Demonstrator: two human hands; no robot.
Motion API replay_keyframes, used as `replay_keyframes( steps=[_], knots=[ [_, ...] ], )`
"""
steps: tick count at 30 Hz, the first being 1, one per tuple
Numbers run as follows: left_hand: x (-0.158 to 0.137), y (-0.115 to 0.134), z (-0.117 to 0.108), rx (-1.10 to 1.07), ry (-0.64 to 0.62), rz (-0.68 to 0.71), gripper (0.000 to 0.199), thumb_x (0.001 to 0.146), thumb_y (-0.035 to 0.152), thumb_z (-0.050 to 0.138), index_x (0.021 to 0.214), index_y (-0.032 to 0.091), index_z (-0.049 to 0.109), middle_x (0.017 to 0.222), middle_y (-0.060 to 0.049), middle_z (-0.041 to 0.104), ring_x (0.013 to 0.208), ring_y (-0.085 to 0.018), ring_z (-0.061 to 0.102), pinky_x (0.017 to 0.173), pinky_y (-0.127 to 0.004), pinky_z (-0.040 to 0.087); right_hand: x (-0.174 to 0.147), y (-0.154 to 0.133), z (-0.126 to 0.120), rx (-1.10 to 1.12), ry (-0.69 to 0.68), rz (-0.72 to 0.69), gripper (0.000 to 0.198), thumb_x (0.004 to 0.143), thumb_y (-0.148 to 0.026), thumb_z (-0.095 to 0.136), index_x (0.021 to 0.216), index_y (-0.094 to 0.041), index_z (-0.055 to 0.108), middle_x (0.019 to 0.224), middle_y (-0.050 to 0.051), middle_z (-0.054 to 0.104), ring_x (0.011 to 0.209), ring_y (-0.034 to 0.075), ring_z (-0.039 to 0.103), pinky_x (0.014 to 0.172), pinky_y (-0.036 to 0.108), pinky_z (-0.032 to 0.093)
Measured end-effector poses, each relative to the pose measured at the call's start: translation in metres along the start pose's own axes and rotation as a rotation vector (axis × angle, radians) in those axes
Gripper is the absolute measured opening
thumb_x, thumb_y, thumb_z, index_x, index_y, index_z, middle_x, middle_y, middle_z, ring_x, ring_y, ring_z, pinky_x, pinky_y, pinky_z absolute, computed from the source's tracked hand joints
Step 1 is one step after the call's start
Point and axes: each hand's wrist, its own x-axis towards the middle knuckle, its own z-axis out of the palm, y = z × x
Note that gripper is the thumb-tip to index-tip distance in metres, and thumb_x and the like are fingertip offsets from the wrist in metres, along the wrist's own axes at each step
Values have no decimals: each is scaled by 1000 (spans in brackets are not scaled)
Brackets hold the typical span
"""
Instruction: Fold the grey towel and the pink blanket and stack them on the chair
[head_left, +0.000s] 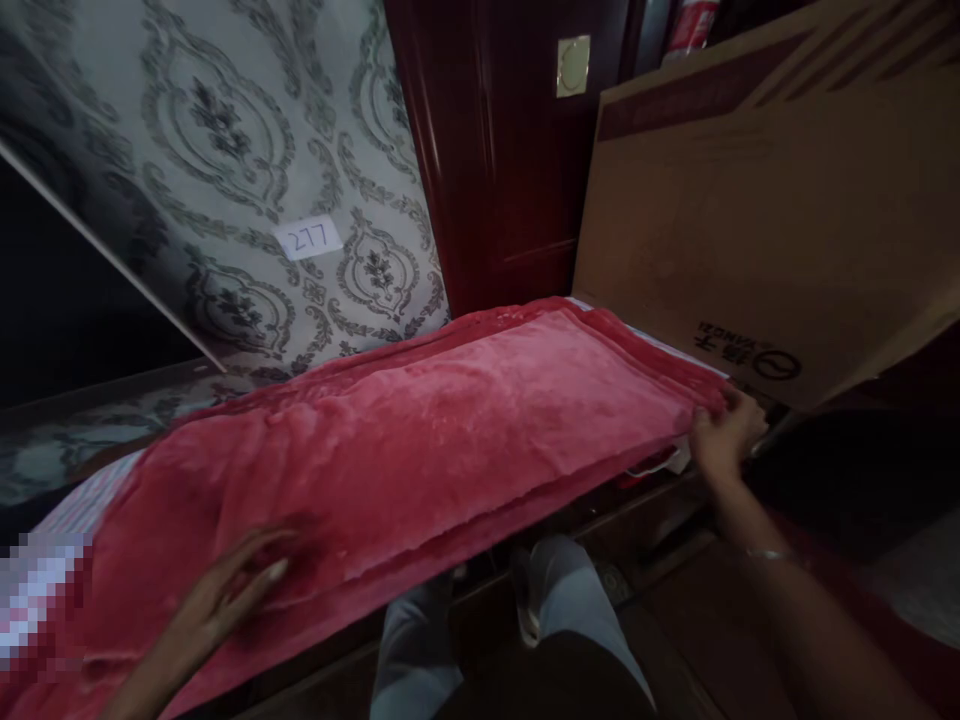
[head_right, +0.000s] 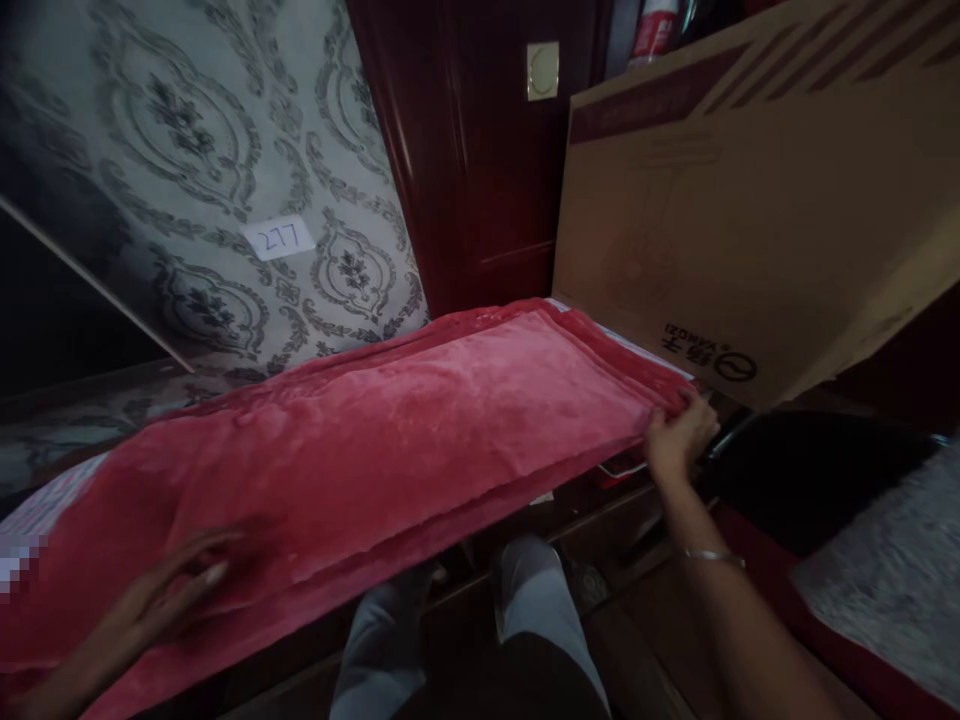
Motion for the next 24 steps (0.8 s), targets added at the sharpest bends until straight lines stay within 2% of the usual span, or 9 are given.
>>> replay_keyframes(
  steps=[2, 4, 7, 9, 11, 14, 16, 19, 24],
  knots=[
    [27, 26, 7, -49, 24, 16, 42, 88, 61, 55, 106, 28, 74, 115, -4, 78, 105, -25, 74, 96, -35, 59, -13, -21, 15, 1, -35, -280, 25, 77, -25, 54, 100, -21, 63, 109, 15, 67, 115, 35, 60, 107, 59, 45],
    [64, 52, 24, -76, -40, 67, 42, 92, 55, 49, 108, 25, 74, 121, -7, 76, 110, -26, 72, 103, -40, 56, -30, -49, 38, 110, -229, -515, 24, 82, -26, 50, 98, -21, 67, 107, 13, 69, 109, 32, 63, 104, 56, 47],
    [127, 82, 61, -95, -121, 181, 37, 94, 43, 46, 112, 25, 73, 124, -9, 74, 115, -26, 70, 109, -44, 53, -54, -87, 78, 195, -543, -742, 27, 87, -24, 49, 100, -22, 72, 111, 12, 71, 109, 28, 65, 102, 48, 50],
    [166, 93, 85, -52, -148, 227, 30, 92, 33, 49, 110, 29, 73, 125, -8, 74, 117, -25, 69, 109, -41, 53, -60, -105, 104, 186, -713, -822, 27, 89, -23, 51, 102, -22, 75, 115, 12, 72, 110, 27, 65, 102, 46, 51],
    [201, 99, 103, 40, -132, 240, 27, 90, 26, 53, 108, 32, 73, 125, -5, 74, 120, -25, 68, 109, -39, 54, -53, -115, 128, 117, -810, -800, 26, 88, -20, 54, 102, -21, 76, 117, 12, 72, 113, 26, 65, 104, 44, 50],
    [245, 95, 114, 203, -49, 178, 29, 90, 24, 54, 113, 30, 71, 134, -7, 69, 127, -28, 63, 111, -40, 51, -18, -120, 158, -15, -783, -651, 30, 85, -13, 56, 106, -19, 76, 119, 11, 73, 116, 24, 64, 108, 41, 48],
    [268, 84, 111, 292, 17, 100, 33, 93, 25, 49, 119, 23, 69, 139, -13, 66, 130, -30, 61, 112, -43, 48, 17, -118, 174, -82, -706, -564, 36, 85, -11, 55, 115, -17, 74, 125, 13, 71, 121, 26, 62, 111, 42, 45],
    [294, 59, 99, 357, 71, -3, 39, 95, 26, 38, 117, 12, 67, 129, -21, 68, 120, -34, 65, 106, -47, 49, 70, -112, 197, -173, -602, -442, 43, 88, -14, 54, 128, -11, 68, 134, 19, 65, 130, 31, 56, 114, 46, 41],
    [313, 10, 86, 365, 2, -184, 52, 96, 46, 34, 114, 12, 70, 117, -21, 74, 108, -34, 71, 93, -44, 54, 128, -102, 238, -273, -569, -246, 34, 92, -22, 57, 122, -12, 70, 121, 20, 71, 118, 31, 64, 101, 40, 48]
  ],
)
